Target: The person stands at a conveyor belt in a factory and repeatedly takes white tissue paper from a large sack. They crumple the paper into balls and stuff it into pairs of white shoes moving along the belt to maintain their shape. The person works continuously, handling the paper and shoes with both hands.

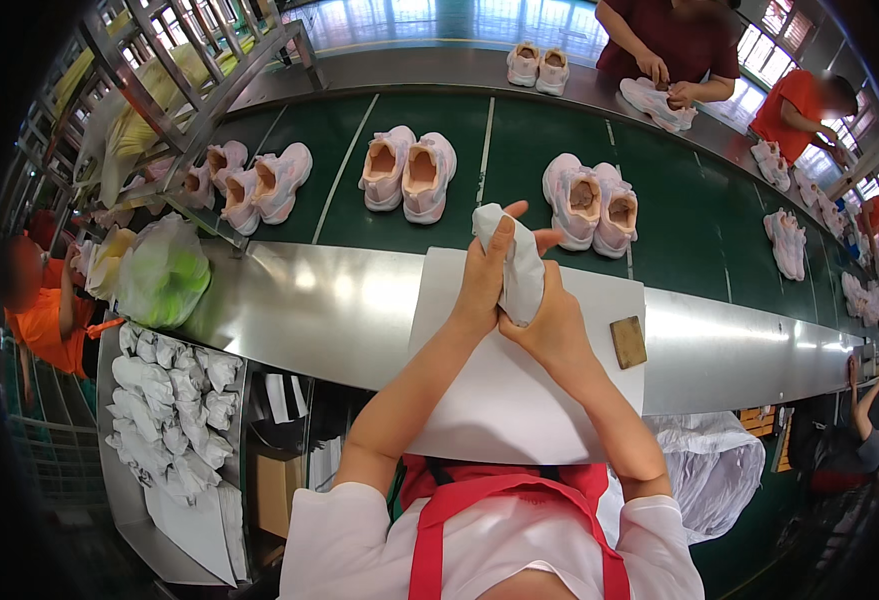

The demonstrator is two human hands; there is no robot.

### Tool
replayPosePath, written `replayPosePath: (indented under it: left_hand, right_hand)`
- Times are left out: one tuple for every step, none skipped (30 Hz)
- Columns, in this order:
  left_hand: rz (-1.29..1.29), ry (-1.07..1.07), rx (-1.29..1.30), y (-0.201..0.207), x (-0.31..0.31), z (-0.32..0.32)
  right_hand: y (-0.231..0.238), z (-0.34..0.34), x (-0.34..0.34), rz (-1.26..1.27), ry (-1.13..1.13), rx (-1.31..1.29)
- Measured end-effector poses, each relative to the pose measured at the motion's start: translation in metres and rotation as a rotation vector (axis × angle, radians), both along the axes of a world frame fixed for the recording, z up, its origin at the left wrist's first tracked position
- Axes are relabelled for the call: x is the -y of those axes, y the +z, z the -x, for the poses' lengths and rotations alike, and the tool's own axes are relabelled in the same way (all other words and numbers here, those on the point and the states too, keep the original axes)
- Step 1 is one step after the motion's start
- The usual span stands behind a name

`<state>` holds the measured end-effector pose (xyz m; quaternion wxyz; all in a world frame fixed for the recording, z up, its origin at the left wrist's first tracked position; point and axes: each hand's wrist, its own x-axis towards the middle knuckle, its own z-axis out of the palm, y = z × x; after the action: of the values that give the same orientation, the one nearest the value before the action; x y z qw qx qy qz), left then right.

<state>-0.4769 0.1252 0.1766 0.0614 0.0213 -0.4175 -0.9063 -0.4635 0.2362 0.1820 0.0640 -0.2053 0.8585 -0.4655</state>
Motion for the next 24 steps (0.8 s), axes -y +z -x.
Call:
replayPosePath:
  left_hand:
    - [-0.103, -0.008, 0.001, -0.006, 0.007, 0.001]
    - [-0.094, 0.030, -0.024, -0.010, 0.013, 0.002]
    - [-0.084, 0.066, -0.048, -0.014, 0.017, 0.003]
    - [-0.079, 0.109, -0.072, -0.016, 0.022, 0.003]
    - [-0.144, 0.141, -0.045, -0.015, 0.032, 0.008]
    - [-0.217, 0.102, -0.035, -0.018, 0.039, 0.010]
    - [-0.294, 0.050, -0.024, -0.025, 0.044, 0.015]
    - [-0.365, 0.002, -0.019, -0.031, 0.049, 0.019]
    - [-0.362, -0.056, -0.035, -0.042, 0.054, 0.025]
    - [-0.305, -0.048, -0.049, -0.041, 0.057, 0.029]
    - [-0.249, -0.041, -0.062, -0.041, 0.060, 0.032]
    - [-0.193, -0.036, -0.076, -0.040, 0.064, 0.037]
    - [0.085, 0.107, -0.011, -0.055, 0.081, 0.054]
    - [0.385, 0.340, -0.071, -0.077, 0.109, 0.079]
    - [0.653, 0.547, -0.087, -0.079, 0.126, 0.099]
    - [1.052, 0.734, -0.121, -0.098, 0.161, 0.121]
    - [1.388, 0.890, -0.065, -0.115, 0.186, 0.142]
    - [1.541, 0.666, -0.021, -0.117, 0.196, 0.155]
    - [1.681, 0.433, 0.019, -0.111, 0.202, 0.164]
    - [1.808, 0.194, 0.062, -0.106, 0.206, 0.170]
    - [1.740, 0.283, 0.062, -0.103, 0.204, 0.174]
    - [1.774, 0.275, 0.037, -0.115, 0.211, 0.183]
    - [1.811, 0.271, 0.022, -0.141, 0.224, 0.194]
    - [1.843, 0.254, -0.003, -0.157, 0.230, 0.204]
  right_hand:
    - [0.002, 0.003, 0.003, 0.041, 0.028, 0.036]
    - [0.004, 0.005, 0.004, 0.082, 0.055, 0.073]
    - [0.007, 0.004, 0.004, 0.071, 0.083, -0.085]
    - [0.011, 0.002, 0.002, 0.057, 0.116, -0.242]
    - [0.012, -0.001, 0.001, 0.043, 0.148, -0.398]
    - [0.007, -0.003, 0.004, 0.007, 0.141, -0.351]
    - [-0.002, -0.006, 0.006, -0.034, 0.123, -0.304]
    - [-0.010, -0.007, 0.009, -0.070, 0.108, -0.262]
    - [-0.022, -0.005, 0.013, -0.076, 0.101, -0.412]
    - [-0.026, 0.000, 0.015, -0.082, 0.094, -0.400]
    - [-0.029, 0.006, 0.015, -0.089, 0.085, -0.389]
    - [-0.030, 0.011, 0.015, -0.096, 0.074, -0.377]
    - [-0.028, 0.017, 0.015, -0.107, 0.056, -0.410]
    - [-0.026, 0.023, 0.014, -0.116, 0.046, -0.444]
    - [-0.025, 0.030, 0.010, -0.133, 0.022, -0.480]
    - [-0.023, 0.035, 0.013, -0.141, 0.027, -0.468]
    - [-0.023, 0.041, 0.016, -0.155, 0.032, -0.452]
    - [-0.023, 0.048, 0.015, -0.175, 0.023, -0.436]
    - [-0.020, 0.054, 0.015, -0.189, 0.025, -0.428]
    - [-0.018, 0.059, 0.016, -0.203, 0.028, -0.437]
    - [-0.015, 0.064, 0.018, -0.215, 0.035, -0.446]
    - [-0.016, 0.070, 0.023, -0.220, 0.045, -0.448]
    - [-0.015, 0.075, 0.031, -0.224, 0.063, -0.444]
    - [-0.016, 0.083, 0.037, -0.237, 0.070, -0.436]
